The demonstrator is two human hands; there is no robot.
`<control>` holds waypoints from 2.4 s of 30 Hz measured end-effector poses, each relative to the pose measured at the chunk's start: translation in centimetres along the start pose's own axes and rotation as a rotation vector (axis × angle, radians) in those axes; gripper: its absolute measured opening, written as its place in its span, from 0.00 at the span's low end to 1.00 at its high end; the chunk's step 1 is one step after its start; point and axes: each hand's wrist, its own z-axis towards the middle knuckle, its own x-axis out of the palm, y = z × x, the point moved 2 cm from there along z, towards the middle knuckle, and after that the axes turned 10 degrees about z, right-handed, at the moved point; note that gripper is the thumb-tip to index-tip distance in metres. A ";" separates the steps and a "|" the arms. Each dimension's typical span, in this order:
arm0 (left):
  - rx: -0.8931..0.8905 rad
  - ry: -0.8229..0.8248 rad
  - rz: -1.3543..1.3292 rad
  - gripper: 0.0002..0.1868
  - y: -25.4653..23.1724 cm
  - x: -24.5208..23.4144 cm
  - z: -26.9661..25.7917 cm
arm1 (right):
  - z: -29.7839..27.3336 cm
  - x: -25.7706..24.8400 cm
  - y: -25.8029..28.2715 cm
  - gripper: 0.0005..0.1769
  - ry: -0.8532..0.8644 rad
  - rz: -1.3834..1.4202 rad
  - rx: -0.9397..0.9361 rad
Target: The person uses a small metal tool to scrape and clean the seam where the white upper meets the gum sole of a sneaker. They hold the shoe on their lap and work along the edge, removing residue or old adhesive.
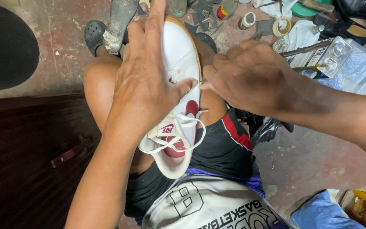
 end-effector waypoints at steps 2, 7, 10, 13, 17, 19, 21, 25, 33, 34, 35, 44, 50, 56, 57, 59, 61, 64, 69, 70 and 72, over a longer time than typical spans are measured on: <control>0.016 -0.016 0.003 0.69 -0.1 -0.1 0.0 | 0.2 0.1 -0.4 0.20 0.019 0.038 -0.010; -0.024 0.027 0.020 0.69 -0.1 0.0 0.0 | 0.4 -0.3 -0.9 0.17 -0.085 0.132 -0.103; 0.018 -0.007 0.012 0.69 0.0 -0.2 0.1 | 0.5 -0.5 -1.2 0.19 -0.141 0.124 -0.134; 0.032 -0.012 0.004 0.69 0.0 -0.2 0.2 | 1.2 0.4 -2.0 0.23 0.045 0.096 -0.049; 0.078 -0.044 -0.042 0.69 0.1 -0.5 0.1 | 1.4 1.1 -2.9 0.25 0.075 0.159 -0.015; 0.100 -0.049 -0.079 0.68 0.3 -0.6 0.1 | 0.9 1.3 -3.6 0.26 0.075 0.202 0.011; 0.082 -0.024 -0.118 0.68 0.5 -0.7 0.1 | 0.3 1.5 -4.5 0.27 0.100 0.255 0.055; -0.065 0.069 -0.202 0.68 1.3 -0.3 -0.1 | -1.6 2.0 -5.9 0.23 -0.027 0.494 0.094; -0.167 0.074 -0.146 0.71 1.7 -0.6 -0.8 | -3.9 6.6 -5.3 0.23 -0.036 1.170 0.470; -0.161 0.054 -0.120 0.70 1.5 -0.8 -0.9 | -3.9 6.8 -5.0 0.22 -0.039 1.222 0.489; -0.154 0.034 -0.091 0.70 1.3 -1.0 -1.2 | -3.8 7.1 -4.5 0.22 -0.044 1.276 0.507; 0.079 -0.207 0.164 0.35 -2.0 -3.1 -2.7 | -2.6 4.5 -1.4 0.13 -0.086 1.132 0.430; 0.138 -0.154 0.008 0.15 -3.7 -2.3 -2.0 | -2.3 2.6 0.3 0.08 -0.131 1.012 0.364; 0.050 -0.185 -0.111 0.08 -1.4 -3.7 -2.1 | -3.1 3.0 -0.5 0.14 -0.174 1.118 0.430; 0.008 -0.208 -0.112 0.08 -0.7 -4.2 -2.3 | -3.4 3.6 -0.8 0.15 -0.133 1.156 0.513; -0.031 -0.280 -0.120 0.08 0.6 -4.9 -2.7 | -4.0 4.7 -1.2 0.16 -0.171 1.250 0.593; -0.121 -0.329 -0.199 0.08 2.0 -5.1 -3.2 | -4.5 6.0 -1.5 0.16 -0.219 1.360 0.636; -0.265 -0.359 -0.380 0.11 4.0 -4.7 -3.7 | -5.3 8.2 -1.5 0.15 -0.304 1.560 0.652; -0.230 -0.405 -0.469 0.15 6.2 -3.3 -4.5 | -5.4 11.1 -1.2 0.13 -0.373 1.716 0.716; -0.240 -0.417 -0.486 0.14 6.6 -3.1 -4.7 | -5.2 11.5 -1.3 0.13 -0.390 1.734 0.709; -0.254 -0.426 -0.531 0.13 7.4 -2.6 -4.9 | -5.2 12.1 -1.4 0.13 -0.431 1.763 0.714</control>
